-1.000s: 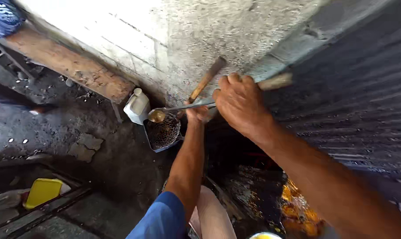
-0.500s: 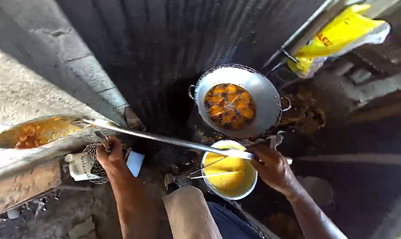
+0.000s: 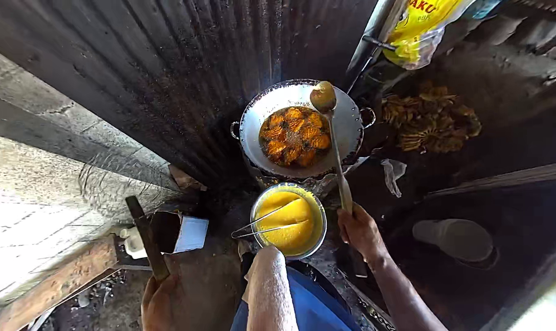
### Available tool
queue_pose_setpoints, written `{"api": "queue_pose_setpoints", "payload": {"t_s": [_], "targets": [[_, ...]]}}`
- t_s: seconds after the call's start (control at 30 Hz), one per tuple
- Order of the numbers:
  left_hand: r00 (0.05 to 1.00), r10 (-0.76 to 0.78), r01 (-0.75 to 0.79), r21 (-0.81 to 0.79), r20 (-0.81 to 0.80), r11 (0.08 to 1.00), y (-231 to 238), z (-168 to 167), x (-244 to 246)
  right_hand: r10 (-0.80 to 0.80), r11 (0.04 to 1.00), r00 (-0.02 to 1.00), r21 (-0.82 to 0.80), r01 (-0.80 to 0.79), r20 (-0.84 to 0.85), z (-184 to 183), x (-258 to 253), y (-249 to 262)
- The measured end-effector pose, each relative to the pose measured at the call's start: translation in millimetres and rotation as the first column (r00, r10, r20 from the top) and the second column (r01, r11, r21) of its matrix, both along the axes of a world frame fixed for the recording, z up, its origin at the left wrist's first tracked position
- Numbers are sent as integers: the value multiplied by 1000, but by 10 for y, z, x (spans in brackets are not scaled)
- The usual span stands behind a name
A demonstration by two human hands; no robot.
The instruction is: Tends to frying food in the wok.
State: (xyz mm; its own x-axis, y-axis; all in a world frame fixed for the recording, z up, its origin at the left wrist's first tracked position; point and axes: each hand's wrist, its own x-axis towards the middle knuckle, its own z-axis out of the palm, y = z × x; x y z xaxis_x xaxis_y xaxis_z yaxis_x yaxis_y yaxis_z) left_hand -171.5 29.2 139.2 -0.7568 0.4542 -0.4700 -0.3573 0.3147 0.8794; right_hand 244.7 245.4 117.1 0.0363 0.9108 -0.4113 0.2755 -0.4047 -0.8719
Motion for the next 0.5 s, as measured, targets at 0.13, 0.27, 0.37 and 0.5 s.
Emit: {"api": "queue_pose_setpoints", "payload": {"t_s": [0.13,0.27,0.37,0.5], "targets": [[971,-203,193,-90,-129,977,424,107,199,-36,999,975,16,40,-219,-259,44,91],[829,-491,462,-167,-267,871,1364,-8,406,-157,985,978,-100,144,-138,-479,-75,207],[724,-630,589,-223,-281,777,2197,-230,596,-150,980,988,-124,153,28,-620,-138,360],[532,-753,561,-505,-388,656,3198,-636,850,-180,968,983,-171,185,45,-838,-224,573]]}}
